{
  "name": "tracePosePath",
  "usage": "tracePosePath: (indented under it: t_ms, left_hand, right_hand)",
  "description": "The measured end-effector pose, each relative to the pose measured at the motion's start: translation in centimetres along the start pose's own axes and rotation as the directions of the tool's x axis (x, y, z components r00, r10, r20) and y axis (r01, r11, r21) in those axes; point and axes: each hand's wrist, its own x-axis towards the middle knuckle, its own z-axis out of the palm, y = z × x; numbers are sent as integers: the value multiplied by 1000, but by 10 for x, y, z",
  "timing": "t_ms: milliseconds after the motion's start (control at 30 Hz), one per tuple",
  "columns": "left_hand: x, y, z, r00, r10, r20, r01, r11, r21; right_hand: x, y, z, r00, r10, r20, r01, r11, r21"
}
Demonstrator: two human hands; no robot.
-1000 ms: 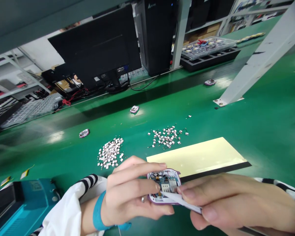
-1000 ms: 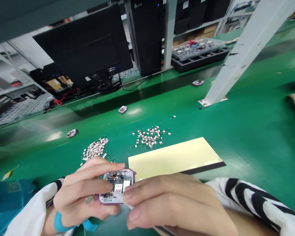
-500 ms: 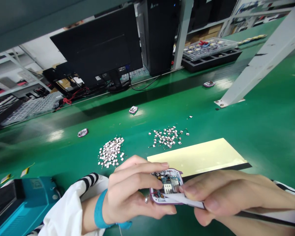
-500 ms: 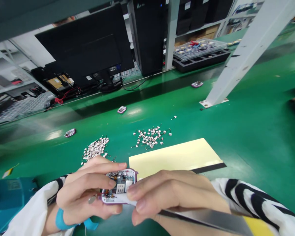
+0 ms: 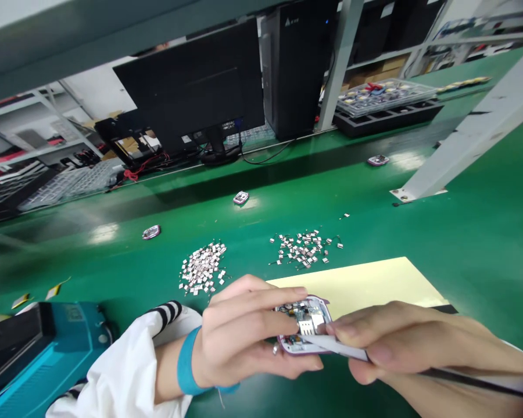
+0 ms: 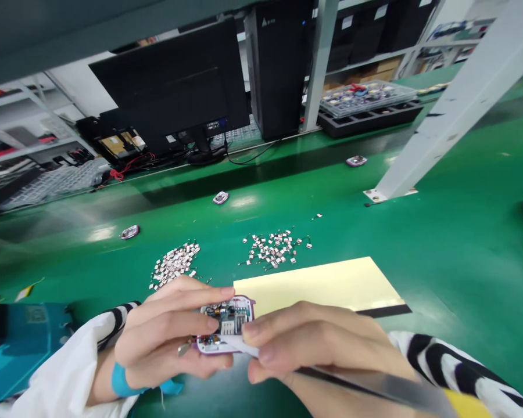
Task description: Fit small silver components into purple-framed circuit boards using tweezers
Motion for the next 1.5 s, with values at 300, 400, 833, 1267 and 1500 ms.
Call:
tracePosePath:
  t_ms: [300, 400, 833, 1267, 1500]
  left_hand:
    - [-8, -22, 7, 992, -128, -15, 129, 988, 84]
    - [-10, -55, -15, 941, -335, -46, 338, 933, 127]
    - [-79, -223, -109, 550, -826, -126, 823, 510, 250]
    - [14, -255, -21, 510, -860, 34, 700, 438, 564]
    - [22, -230, -27, 601, -799, -8, 717, 535, 446]
  right_hand:
    - [12, 32, -2, 993, -115, 15, 115, 991, -66]
    - [14, 40, -8, 991, -133, -36, 129, 988, -81]
    - [21, 55, -26, 925, -369, 89, 380, 895, -236]
    - [13, 71, -28, 913, -351, 206, 391, 897, -205]
    - [14, 68, -29, 923, -336, 186, 369, 911, -182]
